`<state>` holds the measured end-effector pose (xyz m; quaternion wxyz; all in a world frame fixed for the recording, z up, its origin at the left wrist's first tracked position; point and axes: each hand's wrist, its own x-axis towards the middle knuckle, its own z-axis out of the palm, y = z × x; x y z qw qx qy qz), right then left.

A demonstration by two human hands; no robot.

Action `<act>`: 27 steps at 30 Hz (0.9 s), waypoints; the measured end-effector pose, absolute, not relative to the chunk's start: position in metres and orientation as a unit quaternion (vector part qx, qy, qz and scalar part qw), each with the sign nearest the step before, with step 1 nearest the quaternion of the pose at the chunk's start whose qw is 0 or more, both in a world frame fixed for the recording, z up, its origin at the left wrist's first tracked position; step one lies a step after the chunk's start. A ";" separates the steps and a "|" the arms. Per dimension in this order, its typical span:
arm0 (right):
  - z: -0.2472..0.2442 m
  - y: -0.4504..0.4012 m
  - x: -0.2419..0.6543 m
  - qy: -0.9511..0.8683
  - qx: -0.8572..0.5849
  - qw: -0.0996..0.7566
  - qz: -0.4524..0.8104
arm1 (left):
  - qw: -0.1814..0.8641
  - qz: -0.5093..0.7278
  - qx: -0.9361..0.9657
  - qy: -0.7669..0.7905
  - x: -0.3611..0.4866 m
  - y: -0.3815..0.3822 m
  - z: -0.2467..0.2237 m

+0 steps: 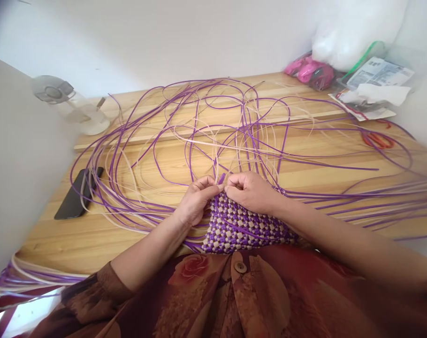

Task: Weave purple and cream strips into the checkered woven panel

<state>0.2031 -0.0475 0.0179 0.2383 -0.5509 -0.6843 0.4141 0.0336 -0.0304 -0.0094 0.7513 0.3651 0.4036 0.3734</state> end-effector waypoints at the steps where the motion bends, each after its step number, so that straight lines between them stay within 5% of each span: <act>1: 0.018 -0.049 0.203 -0.694 -0.552 0.229 0.401 | 0.750 0.369 0.366 0.409 0.033 -0.030 -0.009; 8: 0.043 -0.060 0.213 -0.778 -0.556 0.131 0.260 | 0.757 0.353 0.329 0.441 0.033 -0.028 -0.006; 12: 0.060 -0.077 0.204 -0.839 -0.512 0.178 0.054 | 0.763 0.350 0.331 0.431 0.032 -0.027 -0.009; 17: 0.060 -0.097 0.188 -0.878 -0.462 0.107 0.064 | 0.751 0.356 0.359 0.425 0.031 -0.028 -0.012; 22: 0.070 -0.084 0.207 -0.864 -0.484 0.136 -0.032 | 0.728 0.355 0.397 0.432 0.032 -0.029 -0.011; 27: 0.081 -0.083 0.219 -0.891 -0.452 -0.039 -0.001 | 0.710 0.360 0.427 0.429 0.032 -0.029 -0.015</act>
